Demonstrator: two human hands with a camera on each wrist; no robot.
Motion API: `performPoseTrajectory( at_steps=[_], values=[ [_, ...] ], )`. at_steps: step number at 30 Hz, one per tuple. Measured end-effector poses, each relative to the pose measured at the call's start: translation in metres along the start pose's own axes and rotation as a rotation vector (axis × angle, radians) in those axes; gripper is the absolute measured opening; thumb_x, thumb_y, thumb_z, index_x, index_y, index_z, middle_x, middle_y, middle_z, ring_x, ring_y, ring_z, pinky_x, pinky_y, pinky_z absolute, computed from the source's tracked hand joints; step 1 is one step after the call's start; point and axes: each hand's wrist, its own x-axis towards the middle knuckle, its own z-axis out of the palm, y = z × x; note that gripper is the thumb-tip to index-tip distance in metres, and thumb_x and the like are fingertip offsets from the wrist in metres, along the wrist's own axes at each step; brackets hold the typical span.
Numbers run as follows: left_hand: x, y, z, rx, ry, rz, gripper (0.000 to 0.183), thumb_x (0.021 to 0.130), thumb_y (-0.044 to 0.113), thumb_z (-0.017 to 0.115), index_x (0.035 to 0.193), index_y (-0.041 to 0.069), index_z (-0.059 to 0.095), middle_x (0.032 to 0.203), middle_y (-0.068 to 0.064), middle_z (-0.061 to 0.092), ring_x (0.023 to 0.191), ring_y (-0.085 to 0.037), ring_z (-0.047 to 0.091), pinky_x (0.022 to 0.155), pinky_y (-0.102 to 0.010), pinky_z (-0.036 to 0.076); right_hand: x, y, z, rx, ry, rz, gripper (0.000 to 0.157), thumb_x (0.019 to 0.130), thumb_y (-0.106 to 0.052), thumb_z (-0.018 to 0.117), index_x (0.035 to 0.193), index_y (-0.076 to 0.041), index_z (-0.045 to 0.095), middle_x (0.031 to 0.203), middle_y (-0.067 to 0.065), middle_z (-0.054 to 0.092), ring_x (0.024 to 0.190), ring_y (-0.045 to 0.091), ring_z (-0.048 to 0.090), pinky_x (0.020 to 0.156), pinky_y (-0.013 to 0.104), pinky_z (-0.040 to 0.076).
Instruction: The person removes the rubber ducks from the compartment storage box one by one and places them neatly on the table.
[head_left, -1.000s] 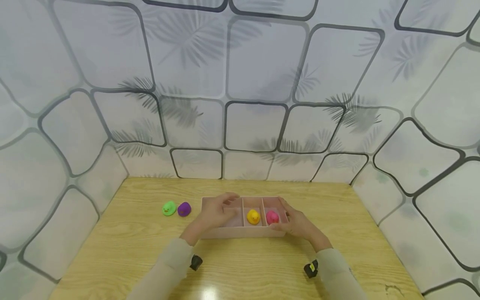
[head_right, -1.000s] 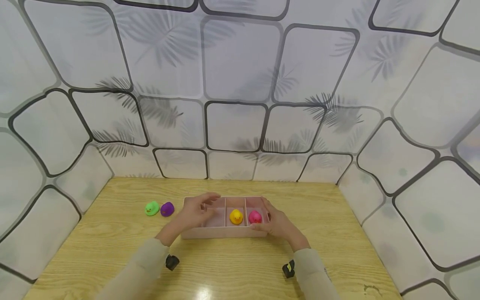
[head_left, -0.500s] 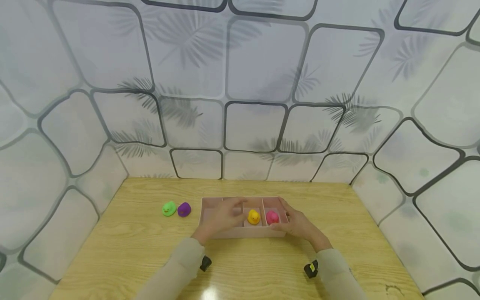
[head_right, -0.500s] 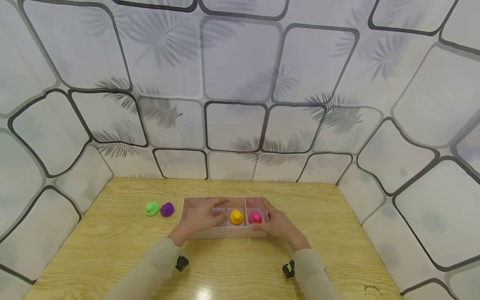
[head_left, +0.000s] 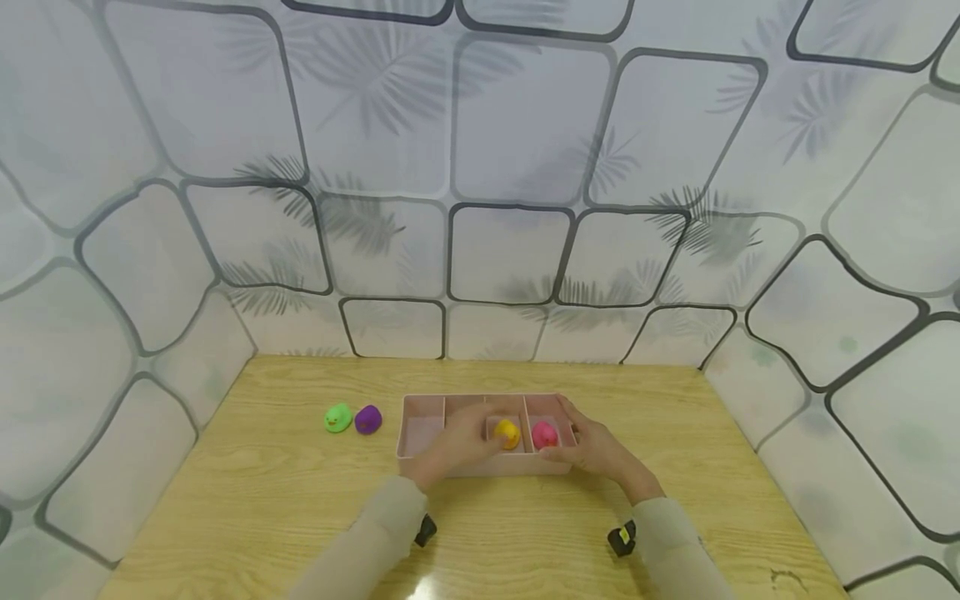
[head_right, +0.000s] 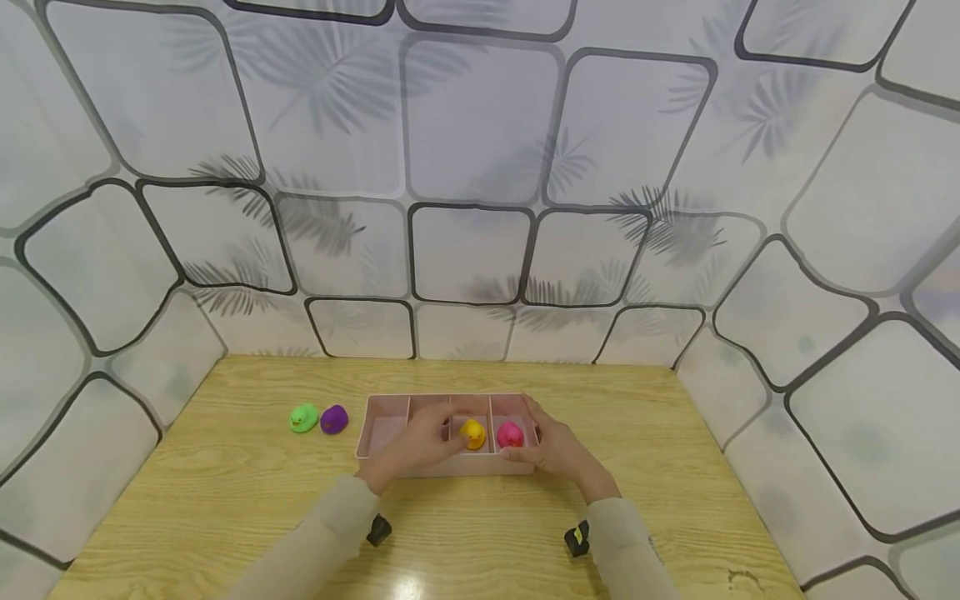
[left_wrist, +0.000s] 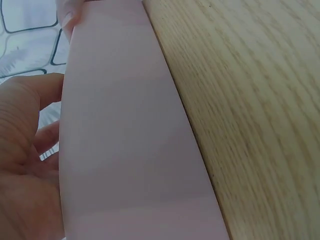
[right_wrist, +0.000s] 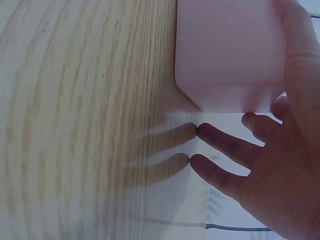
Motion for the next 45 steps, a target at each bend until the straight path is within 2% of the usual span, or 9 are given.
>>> performPoseTrajectory(
  at_steps=[2, 10, 20, 24, 30, 36, 40, 45],
  values=[
    [0.001, 0.001, 0.003, 0.021, 0.013, -0.001, 0.048, 0.095, 0.007, 0.072, 0.142, 0.005, 0.064, 0.143, -0.015, 0.067, 0.135, -0.035, 0.061, 0.114, -0.054, 0.05, 0.0, 0.0, 0.0, 0.002, -0.002, -0.002, 0.117, 0.085, -0.062, 0.081, 0.171, -0.021, 0.013, 0.158, 0.027, 0.05, 0.144, 0.044, 0.05, 0.117, 0.065, 0.042],
    [0.005, 0.003, 0.008, 0.05, 0.024, -0.042, 0.05, 0.091, 0.006, 0.077, 0.14, 0.006, 0.065, 0.144, -0.013, 0.067, 0.137, -0.036, 0.059, 0.116, -0.055, 0.048, -0.001, -0.002, 0.0, -0.003, -0.001, -0.007, 0.117, 0.085, -0.061, 0.081, 0.171, -0.019, 0.014, 0.156, 0.028, 0.052, 0.142, 0.043, 0.053, 0.115, 0.064, 0.044],
    [0.011, 0.003, 0.011, 0.064, -0.012, -0.116, 0.053, 0.09, 0.008, 0.081, 0.141, 0.01, 0.066, 0.146, -0.007, 0.066, 0.138, -0.031, 0.059, 0.117, -0.051, 0.048, -0.001, -0.001, 0.001, -0.011, 0.003, -0.012, 0.117, 0.086, -0.061, 0.081, 0.171, -0.017, 0.014, 0.155, 0.029, 0.051, 0.141, 0.043, 0.054, 0.114, 0.063, 0.046],
    [0.013, 0.006, 0.01, 0.075, -0.036, -0.124, 0.054, 0.089, 0.008, 0.082, 0.141, 0.008, 0.066, 0.146, -0.008, 0.066, 0.137, -0.032, 0.06, 0.115, -0.05, 0.05, -0.002, -0.002, 0.001, -0.015, 0.003, -0.012, 0.117, 0.086, -0.061, 0.081, 0.171, -0.017, 0.013, 0.155, 0.029, 0.052, 0.14, 0.043, 0.055, 0.114, 0.062, 0.047],
    [0.017, 0.007, 0.008, 0.128, -0.046, -0.095, 0.053, 0.087, 0.009, 0.083, 0.138, 0.005, 0.067, 0.14, -0.012, 0.07, 0.131, -0.033, 0.064, 0.113, -0.05, 0.051, -0.003, -0.005, 0.0, -0.007, 0.011, -0.008, 0.117, 0.085, -0.061, 0.082, 0.171, -0.018, 0.015, 0.152, 0.03, 0.054, 0.139, 0.043, 0.056, 0.113, 0.063, 0.047],
    [0.02, 0.008, 0.009, 0.16, -0.059, -0.13, 0.053, 0.086, 0.012, 0.085, 0.135, 0.004, 0.069, 0.133, -0.013, 0.073, 0.126, -0.033, 0.067, 0.11, -0.048, 0.053, -0.004, -0.004, 0.001, -0.003, 0.009, -0.005, 0.117, 0.085, -0.061, 0.081, 0.171, -0.018, 0.014, 0.154, 0.029, 0.052, 0.141, 0.044, 0.054, 0.114, 0.064, 0.045],
    [0.023, 0.007, 0.012, 0.22, -0.073, -0.159, 0.05, 0.085, 0.015, 0.086, 0.131, 0.006, 0.071, 0.13, -0.011, 0.075, 0.121, -0.03, 0.069, 0.106, -0.046, 0.056, -0.004, -0.003, 0.002, -0.001, 0.007, -0.004, 0.117, 0.085, -0.061, 0.081, 0.171, -0.018, 0.014, 0.156, 0.028, 0.051, 0.142, 0.045, 0.052, 0.115, 0.064, 0.044],
    [0.026, 0.005, 0.016, 0.282, -0.086, -0.185, 0.044, 0.086, 0.02, 0.086, 0.127, 0.01, 0.074, 0.124, -0.007, 0.076, 0.104, -0.021, 0.068, 0.095, -0.04, 0.059, -0.005, -0.001, 0.003, -0.005, 0.012, -0.014, 0.117, 0.086, -0.062, 0.08, 0.171, -0.019, 0.013, 0.157, 0.027, 0.05, 0.144, 0.045, 0.05, 0.117, 0.065, 0.043]
  ],
)
